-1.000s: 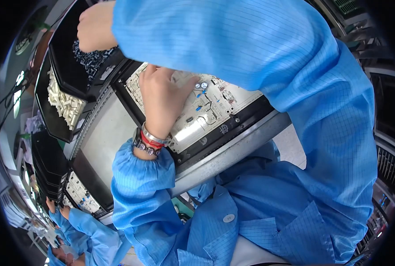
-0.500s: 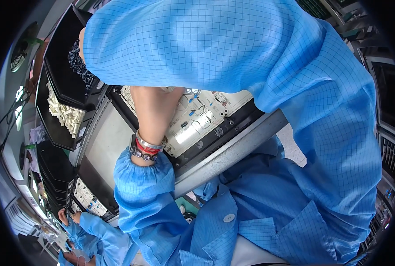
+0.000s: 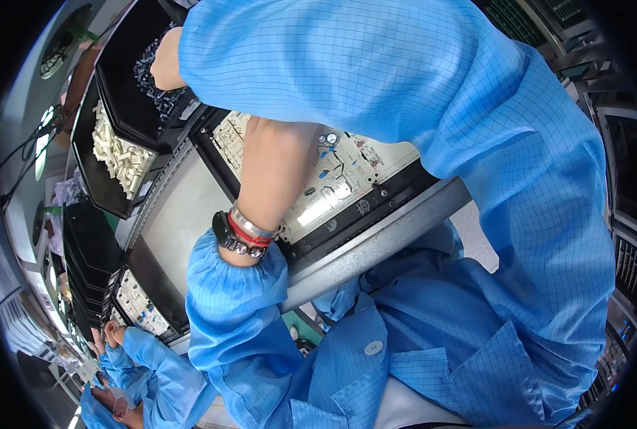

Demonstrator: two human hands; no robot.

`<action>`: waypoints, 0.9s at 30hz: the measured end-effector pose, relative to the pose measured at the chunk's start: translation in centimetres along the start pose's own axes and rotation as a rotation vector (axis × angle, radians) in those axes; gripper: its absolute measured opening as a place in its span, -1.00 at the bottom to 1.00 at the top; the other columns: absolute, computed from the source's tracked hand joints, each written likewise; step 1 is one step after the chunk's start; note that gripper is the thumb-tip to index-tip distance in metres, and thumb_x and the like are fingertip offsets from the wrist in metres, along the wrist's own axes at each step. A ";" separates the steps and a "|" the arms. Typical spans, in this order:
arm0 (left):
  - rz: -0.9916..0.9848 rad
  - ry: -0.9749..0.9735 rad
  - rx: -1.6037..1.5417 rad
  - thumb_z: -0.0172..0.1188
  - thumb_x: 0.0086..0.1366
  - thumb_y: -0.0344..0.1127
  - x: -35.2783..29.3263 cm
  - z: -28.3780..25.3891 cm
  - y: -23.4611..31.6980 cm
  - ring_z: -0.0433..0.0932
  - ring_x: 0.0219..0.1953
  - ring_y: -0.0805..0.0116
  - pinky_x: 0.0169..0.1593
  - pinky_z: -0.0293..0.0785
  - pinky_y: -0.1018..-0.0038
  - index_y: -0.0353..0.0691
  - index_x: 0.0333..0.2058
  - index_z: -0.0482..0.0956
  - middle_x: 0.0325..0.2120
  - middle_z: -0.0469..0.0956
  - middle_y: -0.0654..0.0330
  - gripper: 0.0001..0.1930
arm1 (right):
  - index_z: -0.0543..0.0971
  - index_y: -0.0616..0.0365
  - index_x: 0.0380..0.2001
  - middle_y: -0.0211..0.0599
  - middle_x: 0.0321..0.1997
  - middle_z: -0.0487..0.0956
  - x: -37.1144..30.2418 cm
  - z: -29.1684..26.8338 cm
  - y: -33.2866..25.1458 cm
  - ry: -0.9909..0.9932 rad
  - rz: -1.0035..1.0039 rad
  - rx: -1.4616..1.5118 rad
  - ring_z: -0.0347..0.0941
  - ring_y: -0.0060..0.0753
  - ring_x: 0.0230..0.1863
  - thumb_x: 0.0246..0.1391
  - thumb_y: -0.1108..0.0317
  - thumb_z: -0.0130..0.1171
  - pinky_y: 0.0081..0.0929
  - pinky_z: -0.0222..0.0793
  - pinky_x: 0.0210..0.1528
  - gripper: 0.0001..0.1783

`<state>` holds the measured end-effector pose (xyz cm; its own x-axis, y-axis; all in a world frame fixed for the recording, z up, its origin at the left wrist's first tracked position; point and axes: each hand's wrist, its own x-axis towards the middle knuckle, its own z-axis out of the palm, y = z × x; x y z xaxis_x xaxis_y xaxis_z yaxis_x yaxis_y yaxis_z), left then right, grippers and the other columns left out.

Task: The person assembles electronic components onto circuit board panels by hand at a factory workstation, using a barcode scanner to track components from a component tray and placing them into a mounting jig.

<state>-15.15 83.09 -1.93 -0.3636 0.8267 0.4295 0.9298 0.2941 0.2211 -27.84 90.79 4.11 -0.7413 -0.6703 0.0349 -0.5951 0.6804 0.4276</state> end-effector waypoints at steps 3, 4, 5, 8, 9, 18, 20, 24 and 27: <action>0.016 -0.036 0.078 0.10 -0.09 -0.45 -0.7 -1.2 0.2 0.42 -0.32 0.08 -0.24 0.34 0.28 -0.27 -0.50 0.52 -0.47 0.45 0.04 -0.89 | 0.57 0.16 -0.37 -0.19 -0.41 0.57 0.3 -0.5 -0.7 0.131 0.139 0.059 0.53 -0.12 -0.30 -0.20 0.48 0.08 -0.28 0.48 -0.40 -0.78; 0.025 -0.077 0.062 0.08 -0.09 -0.46 -1.0 -0.9 0.0 0.41 -0.29 0.09 -0.22 0.34 0.30 -0.28 -0.49 0.51 -0.44 0.45 0.05 -0.88 | 0.56 0.19 -0.38 -0.26 -0.45 0.56 0.0 -0.7 -0.3 0.240 0.077 0.185 0.53 -0.26 -0.30 -0.10 0.45 0.11 -0.38 0.47 -0.33 -0.85; 0.041 -0.116 0.051 0.07 -0.09 -0.46 -1.0 -0.8 0.0 0.41 -0.26 0.10 -0.20 0.34 0.31 -0.30 -0.48 0.51 -0.40 0.45 0.06 -0.87 | 0.56 0.19 -0.38 -0.26 -0.45 0.56 -1.0 -1.1 0.1 0.250 0.065 0.179 0.53 -0.26 -0.30 -0.10 0.45 0.11 -0.38 0.47 -0.33 -0.85; 0.023 -0.119 0.017 0.04 -0.08 -0.49 -0.2 -0.9 0.8 0.41 -0.26 0.10 -0.17 0.36 0.30 -0.33 -0.48 0.50 -0.40 0.44 0.06 -0.87 | 0.56 0.19 -0.50 -0.29 -0.55 0.55 -3.0 -2.0 2.7 0.636 0.093 0.432 0.49 -0.23 -0.48 -0.18 0.40 0.17 -0.37 0.42 -0.39 -0.89; 0.053 -0.096 -0.046 0.04 -0.07 -0.51 0.5 -0.8 1.0 0.41 -0.27 0.09 -0.17 0.36 0.28 -0.33 -0.48 0.50 -0.41 0.44 0.06 -0.88 | 0.56 0.19 -0.54 -0.30 -0.58 0.55 -4.6 -2.7 3.9 0.753 0.115 0.502 0.48 -0.22 -0.54 -0.21 0.39 0.19 -0.37 0.40 -0.41 -0.89; -0.373 0.352 -0.227 0.02 0.06 -0.56 -1.5 -7.6 -2.2 0.49 -0.46 0.28 -0.32 0.40 0.44 -0.24 -0.34 0.58 -0.47 0.52 0.12 -0.80 | 0.54 0.25 -0.37 -0.35 -0.41 0.55 -19.1 -3.9 2.9 0.423 0.369 1.386 0.45 -0.55 -0.33 0.01 0.46 0.10 -0.60 0.39 -0.25 -0.89; -0.445 0.586 -0.036 0.07 0.14 -0.47 -2.9 -10.0 -6.5 0.48 -0.56 0.44 -0.45 0.38 0.54 -0.22 -0.34 0.59 -0.53 0.54 0.16 -0.86 | 0.55 0.23 -0.30 -0.34 -0.40 0.57 -21.8 -2.4 2.8 0.399 0.385 1.315 0.50 -0.46 -0.29 0.04 0.43 0.09 -0.53 0.43 -0.22 -0.84; -0.681 0.248 0.256 0.09 0.13 -0.36 -7.4 -11.8 -13.0 0.56 -0.48 0.21 -0.37 0.44 0.43 -0.28 -0.34 0.59 -0.50 0.57 0.02 -0.83 | 0.52 0.27 -0.15 -0.33 -0.28 0.57 -25.7 -0.7 2.9 0.338 0.469 1.387 0.46 -0.60 -0.26 0.13 0.45 0.02 -0.62 0.37 -0.13 -0.77; -0.714 0.169 0.161 0.07 0.13 -0.35 -8.1 -9.8 -14.6 0.57 -0.46 0.16 -0.34 0.44 0.40 -0.28 -0.32 0.60 -0.49 0.57 -0.02 -0.80 | 0.51 0.29 -0.16 -0.27 -0.26 0.58 -26.8 0.4 2.9 0.353 0.490 1.424 0.46 -0.58 -0.24 0.13 0.47 0.01 -0.62 0.38 -0.11 -0.77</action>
<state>-26.30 67.38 -0.08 -0.8730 0.3277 0.3612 0.4570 0.8084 0.3711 -9.81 110.80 4.02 -0.9591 -0.1989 0.2016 -0.2692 0.4199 -0.8667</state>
